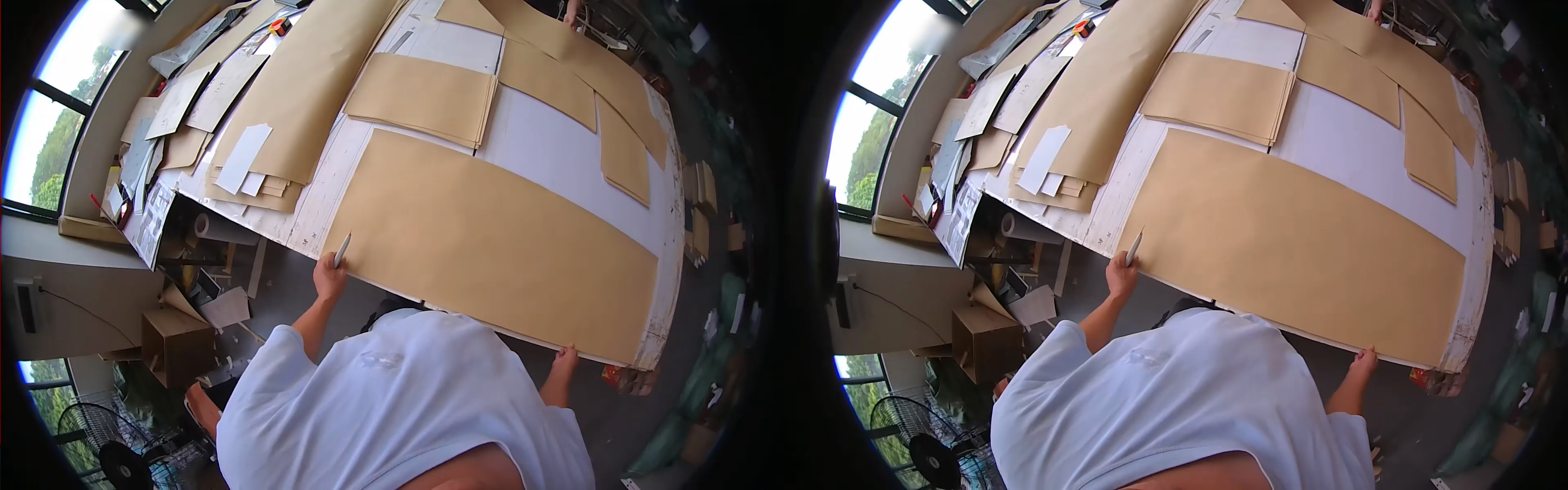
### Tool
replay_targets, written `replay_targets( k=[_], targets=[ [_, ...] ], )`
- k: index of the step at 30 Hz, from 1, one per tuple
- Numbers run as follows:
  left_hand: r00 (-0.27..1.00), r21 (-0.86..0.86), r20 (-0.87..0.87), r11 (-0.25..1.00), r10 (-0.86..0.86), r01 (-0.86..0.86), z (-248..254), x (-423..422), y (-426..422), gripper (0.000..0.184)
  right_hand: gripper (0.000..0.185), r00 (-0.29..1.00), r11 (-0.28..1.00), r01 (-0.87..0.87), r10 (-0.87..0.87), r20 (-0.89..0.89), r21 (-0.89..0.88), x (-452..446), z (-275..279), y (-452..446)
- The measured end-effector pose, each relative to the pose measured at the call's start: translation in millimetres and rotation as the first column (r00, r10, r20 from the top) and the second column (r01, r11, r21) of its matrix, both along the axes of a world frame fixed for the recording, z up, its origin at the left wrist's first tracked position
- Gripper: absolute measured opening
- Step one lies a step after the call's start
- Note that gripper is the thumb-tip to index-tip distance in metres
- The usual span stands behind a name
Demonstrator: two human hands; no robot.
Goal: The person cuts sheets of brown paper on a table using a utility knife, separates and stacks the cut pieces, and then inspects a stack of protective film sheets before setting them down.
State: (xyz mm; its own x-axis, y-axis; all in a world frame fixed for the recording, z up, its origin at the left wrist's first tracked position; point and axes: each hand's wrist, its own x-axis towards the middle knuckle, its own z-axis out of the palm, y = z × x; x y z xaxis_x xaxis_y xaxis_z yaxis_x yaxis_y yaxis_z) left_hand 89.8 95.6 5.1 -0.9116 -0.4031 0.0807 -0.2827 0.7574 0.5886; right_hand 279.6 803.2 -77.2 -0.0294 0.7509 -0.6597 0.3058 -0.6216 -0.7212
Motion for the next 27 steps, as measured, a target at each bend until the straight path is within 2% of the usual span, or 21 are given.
replay_targets(
  k=[6,9,11,12,14,15,16,17,18,20,21,22,23,24,26,27],
  targets=[
    [1.000,-0.006,0.025,1.000,0.016,-0.016,3.1,-1.2,2.4,0.020,0.027,0.999,1.000,-0.009,0.009,-0.042,-0.006,2.7,1.9,-1.2],
    [0.998,0.014,0.048,1.000,0.027,-0.027,8.1,0.5,3.4,0.017,0.025,0.999,0.999,-0.046,0.045,0.006,0.023,4.0,2.9,-0.9],
    [0.999,0.007,0.044,1.000,0.030,-0.030,9.1,-0.7,5.8,0.017,0.025,0.993,0.999,-0.047,0.046,0.112,0.005,5.1,0.4,4.4],
    [0.999,-0.008,0.038,1.000,0.021,-0.021,8.0,-1.0,5.4,0.017,0.025,0.994,1.000,-0.017,0.015,0.105,0.019,4.4,10.7,6.2],
    [0.999,-0.037,0.050,0.999,-0.014,0.016,6.7,-1.1,3.2,0.020,0.030,0.903,0.961,-0.243,0.274,0.330,-0.131,9.9,31.4,3.3],
    [0.998,-0.059,0.064,0.998,-0.018,0.021,7.4,-1.2,2.6,0.019,0.035,0.856,0.963,-0.263,0.264,0.444,-0.065,18.7,24.4,11.9],
    [0.999,-0.053,0.025,0.998,-0.040,0.041,4.8,-0.1,-1.0,0.021,0.035,0.870,0.972,-0.227,0.228,0.437,-0.057,22.1,27.8,9.9],
    [0.999,-0.043,-0.018,0.998,-0.051,0.050,1.0,-0.5,0.0,0.024,0.034,0.713,0.862,-0.484,0.290,0.638,0.150,12.0,32.8,13.3],
    [0.999,-0.015,-0.028,1.000,-0.020,0.020,9.1,-0.4,6.0,0.022,0.033,0.513,0.636,-0.726,0.250,0.821,0.260,-3.5,41.0,15.7],
    [0.999,-0.017,-0.021,0.999,-0.042,0.042,5.8,-1.5,4.2,0.022,0.029,0.537,0.525,-0.789,0.337,0.773,0.319,-71.1,81.2,-19.5],
    [1.000,-0.040,-0.008,0.999,-0.019,0.018,8.6,-1.7,6.0,0.020,0.027,0.545,0.384,-0.826,0.354,0.760,0.413,-108.9,83.7,-37.1],
    [1.000,-0.062,0.007,0.998,0.010,-0.009,9.4,-2.0,8.3,0.017,0.026,0.498,0.304,-0.866,0.457,0.737,0.397,-158.6,113.2,-69.8],
    [1.000,-0.060,0.007,0.998,0.010,-0.009,8.2,-1.4,8.7,0.017,0.025,0.455,0.159,-0.881,0.542,0.707,0.445,-200.7,117.6,-93.3],
    [1.000,-0.062,0.023,0.998,0.020,-0.019,7.3,-1.1,7.0,0.019,0.024,0.413,0.005,-0.854,0.613,0.673,0.520,-240.9,113.1,-114.9],
    [0.998,-0.069,0.041,0.997,0.040,-0.037,4.0,-0.8,5.2,0.022,0.019,0.295,-0.210,-0.760,0.732,0.614,0.616,-315.5,119.9,-169.4],
    [0.998,-0.034,0.042,0.998,0.053,-0.052,1.8,0.5,4.0,0.021,0.020,0.204,-0.273,-0.737,0.783,0.588,0.618,-346.6,124.9,-194.4]
  ],
)
